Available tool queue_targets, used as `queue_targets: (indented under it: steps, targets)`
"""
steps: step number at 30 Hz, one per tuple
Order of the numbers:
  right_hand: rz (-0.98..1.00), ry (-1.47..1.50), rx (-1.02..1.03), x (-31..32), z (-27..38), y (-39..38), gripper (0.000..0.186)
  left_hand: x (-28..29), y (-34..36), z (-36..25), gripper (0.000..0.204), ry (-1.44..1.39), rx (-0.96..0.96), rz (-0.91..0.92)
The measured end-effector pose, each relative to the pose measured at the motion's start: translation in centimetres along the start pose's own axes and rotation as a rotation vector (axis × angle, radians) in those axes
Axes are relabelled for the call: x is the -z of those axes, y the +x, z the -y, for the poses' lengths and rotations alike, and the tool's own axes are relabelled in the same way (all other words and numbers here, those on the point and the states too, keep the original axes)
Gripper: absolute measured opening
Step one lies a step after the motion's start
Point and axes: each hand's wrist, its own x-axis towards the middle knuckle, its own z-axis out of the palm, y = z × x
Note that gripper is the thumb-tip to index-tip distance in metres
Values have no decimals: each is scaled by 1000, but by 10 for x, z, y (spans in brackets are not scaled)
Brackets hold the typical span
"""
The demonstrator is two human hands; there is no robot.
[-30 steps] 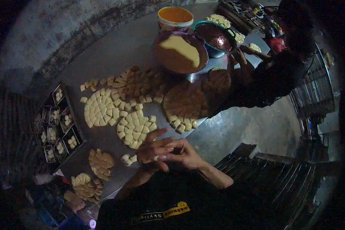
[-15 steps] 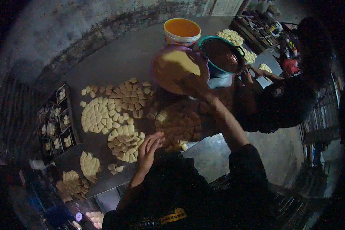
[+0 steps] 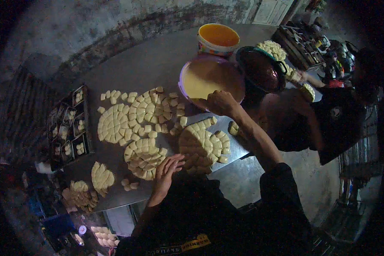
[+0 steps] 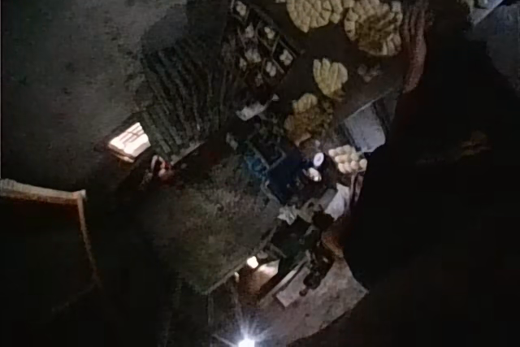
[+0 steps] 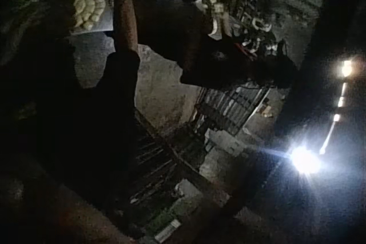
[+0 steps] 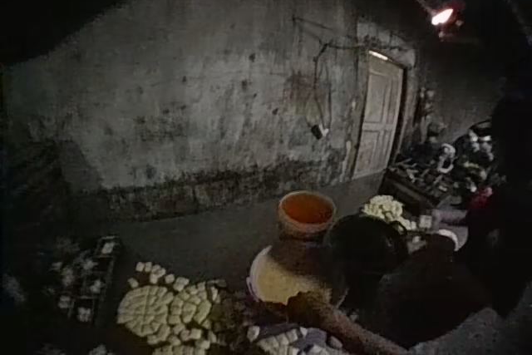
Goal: The person shapes pieces of dough into small rolls by hand, placing them onto trays and arranging them on the work table.
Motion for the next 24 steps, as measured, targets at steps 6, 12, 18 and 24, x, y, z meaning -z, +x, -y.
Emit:
queue_targets:
  steps: [6, 12, 18, 24]
  targets:
    - [-31, 415, 14, 19, 41, -11, 46, -5, 5, -14, 44, -37, -65, 35]
    - [366, 1329, -134, 33, 180, -82, 45, 17, -7, 1, 43, -438, -133, -76]
    - [-14, 1152, -17, 6, 255, -99, 24, 65, -50, 10, 32, -359, 22, -368]
    - [-278, 663, 160, -11, 310, -96, 42, 91, -64, 17, 31, -57, -311, -282]
